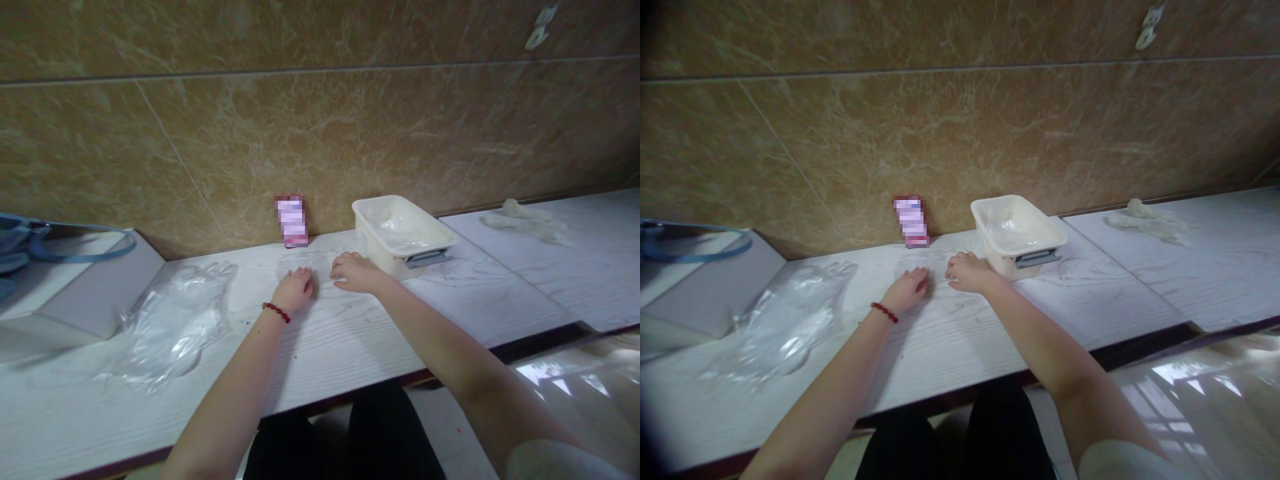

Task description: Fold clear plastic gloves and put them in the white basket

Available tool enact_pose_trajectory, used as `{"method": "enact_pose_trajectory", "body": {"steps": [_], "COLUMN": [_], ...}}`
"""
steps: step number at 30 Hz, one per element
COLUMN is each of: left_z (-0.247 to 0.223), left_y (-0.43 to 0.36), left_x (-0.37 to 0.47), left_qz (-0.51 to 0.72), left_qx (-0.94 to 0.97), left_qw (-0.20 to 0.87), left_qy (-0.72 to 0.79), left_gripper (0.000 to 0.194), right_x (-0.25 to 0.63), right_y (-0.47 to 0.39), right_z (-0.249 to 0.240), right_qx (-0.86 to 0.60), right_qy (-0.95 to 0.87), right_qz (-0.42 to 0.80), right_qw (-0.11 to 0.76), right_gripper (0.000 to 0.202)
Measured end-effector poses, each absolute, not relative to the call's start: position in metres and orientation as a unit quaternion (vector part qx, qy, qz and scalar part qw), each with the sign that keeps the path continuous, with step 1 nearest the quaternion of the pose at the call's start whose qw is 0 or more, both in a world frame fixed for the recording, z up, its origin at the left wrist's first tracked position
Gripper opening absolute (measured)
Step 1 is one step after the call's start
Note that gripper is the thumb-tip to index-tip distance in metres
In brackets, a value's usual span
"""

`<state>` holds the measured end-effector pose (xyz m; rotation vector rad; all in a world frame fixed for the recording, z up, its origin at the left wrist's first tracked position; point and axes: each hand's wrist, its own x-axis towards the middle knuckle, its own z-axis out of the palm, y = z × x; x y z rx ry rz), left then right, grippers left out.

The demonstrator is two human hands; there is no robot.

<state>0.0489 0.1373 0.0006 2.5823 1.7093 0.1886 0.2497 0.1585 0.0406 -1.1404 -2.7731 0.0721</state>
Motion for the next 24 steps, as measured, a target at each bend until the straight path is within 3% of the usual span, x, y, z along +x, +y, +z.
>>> {"method": "enact_pose_trajectory", "body": {"steps": [15, 20, 24], "left_z": [-0.002, -0.002, -0.004], "left_y": [0.143, 0.141, 0.140], "left_x": [0.053, 0.056, 0.061], "left_qz": [0.051, 0.066, 0.077], "left_qx": [0.839, 0.832, 0.821], "left_qw": [0.039, 0.034, 0.031], "left_qy": [0.540, 0.550, 0.565], "left_gripper": [0.042, 0.055, 0.050], "right_x": [0.250, 0.248, 0.247], "right_y": [0.170, 0.168, 0.167], "right_z": [0.017, 0.018, 0.018], "right_qx": [-0.332, -0.344, -0.358], "right_qy": [-0.937, -0.925, -0.909], "right_qz": [-0.006, -0.020, -0.021], "right_qw": [0.110, 0.159, 0.212], "right_gripper": [0.014, 0.014, 0.013]}}
